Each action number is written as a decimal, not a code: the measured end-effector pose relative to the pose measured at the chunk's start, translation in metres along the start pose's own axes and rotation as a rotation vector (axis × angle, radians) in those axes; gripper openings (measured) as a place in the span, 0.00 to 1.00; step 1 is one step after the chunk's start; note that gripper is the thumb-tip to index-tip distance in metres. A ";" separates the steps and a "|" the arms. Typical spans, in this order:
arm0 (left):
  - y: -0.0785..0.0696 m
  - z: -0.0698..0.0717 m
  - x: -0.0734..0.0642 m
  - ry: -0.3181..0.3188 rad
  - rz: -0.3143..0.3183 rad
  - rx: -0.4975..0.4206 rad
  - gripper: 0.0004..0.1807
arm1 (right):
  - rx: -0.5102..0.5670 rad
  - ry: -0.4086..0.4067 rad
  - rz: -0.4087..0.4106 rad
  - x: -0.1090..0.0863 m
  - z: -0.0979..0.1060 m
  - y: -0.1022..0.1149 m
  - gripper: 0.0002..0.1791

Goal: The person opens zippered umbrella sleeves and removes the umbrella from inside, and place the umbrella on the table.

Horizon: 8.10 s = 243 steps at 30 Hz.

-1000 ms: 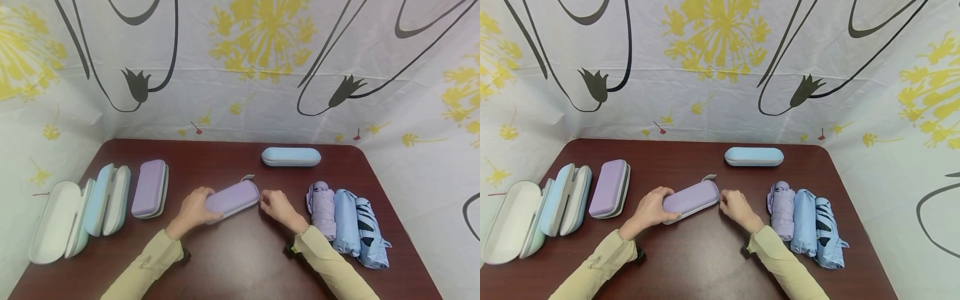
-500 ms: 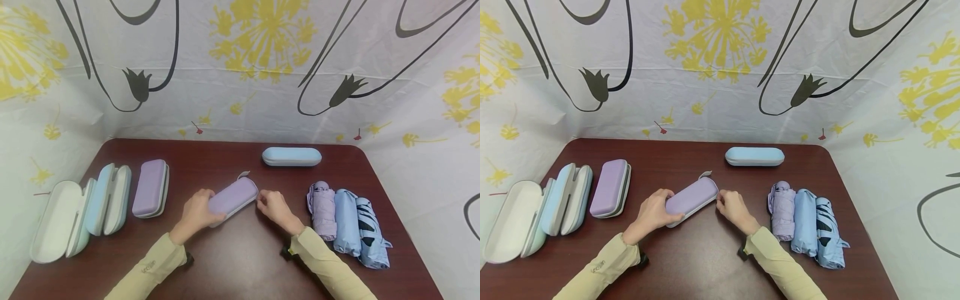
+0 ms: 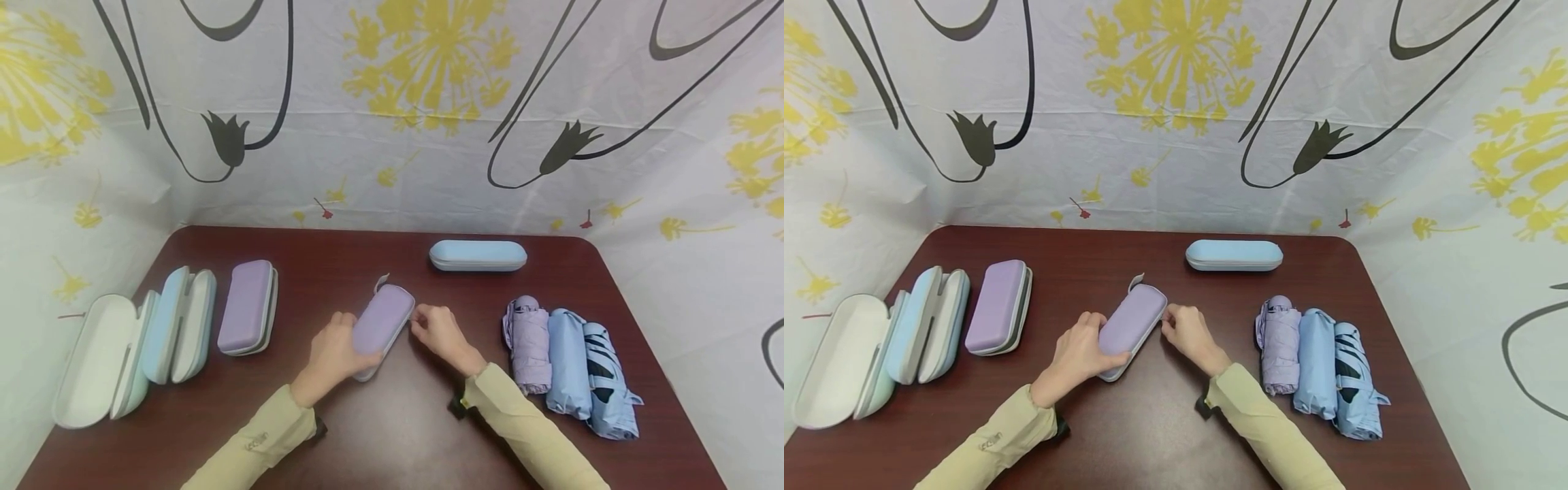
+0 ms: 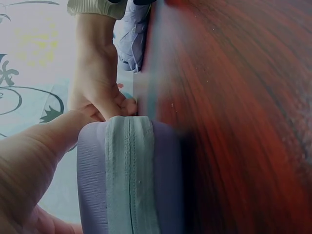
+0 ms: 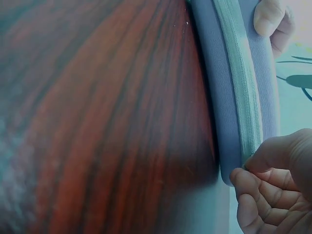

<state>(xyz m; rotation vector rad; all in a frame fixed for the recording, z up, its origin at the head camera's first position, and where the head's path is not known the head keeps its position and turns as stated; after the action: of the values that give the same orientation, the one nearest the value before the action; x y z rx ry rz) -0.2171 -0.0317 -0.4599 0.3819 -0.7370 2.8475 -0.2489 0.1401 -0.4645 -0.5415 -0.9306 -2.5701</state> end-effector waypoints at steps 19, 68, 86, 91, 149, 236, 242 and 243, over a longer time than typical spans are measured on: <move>-0.008 0.000 -0.005 -0.007 -0.004 -0.003 0.40 | 0.009 0.009 -0.025 0.004 -0.006 -0.002 0.07; 0.028 -0.024 0.074 0.217 0.211 -0.501 0.34 | 0.060 0.099 0.088 -0.017 -0.012 0.022 0.06; 0.025 -0.046 0.076 0.301 0.307 -0.441 0.30 | 0.043 0.103 0.099 -0.022 -0.007 0.025 0.07; 0.025 -0.047 0.077 0.300 0.311 -0.432 0.30 | 0.047 0.111 0.113 -0.030 -0.004 0.029 0.08; 0.052 -0.027 0.064 0.252 0.415 -0.367 0.28 | 0.038 0.066 0.153 -0.063 0.019 0.032 0.07; 0.052 0.006 0.029 0.124 -0.201 -0.434 0.37 | -0.023 0.021 0.020 -0.037 0.030 -0.004 0.07; 0.054 0.005 0.025 0.108 -0.164 -0.426 0.37 | -0.039 0.016 -0.010 -0.041 0.031 -0.002 0.08; 0.054 0.005 0.024 0.104 -0.162 -0.426 0.37 | -0.041 0.015 -0.014 -0.042 0.031 -0.002 0.09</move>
<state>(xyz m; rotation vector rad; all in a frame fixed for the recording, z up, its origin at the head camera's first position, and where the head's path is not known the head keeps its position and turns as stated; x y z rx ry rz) -0.2514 -0.0785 -0.4730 0.2142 -1.1949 2.4505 -0.2061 0.1703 -0.4632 -0.5278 -0.8818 -2.6071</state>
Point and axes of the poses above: each hand's wrist, its own x-axis towards the middle knuckle, its own z-axis out of the back of the hand, y = z × x, the point moved 9 cm from there along x, towards the middle knuckle, and after that the axes turned 10 degrees about -y, right-handed, at the moved point
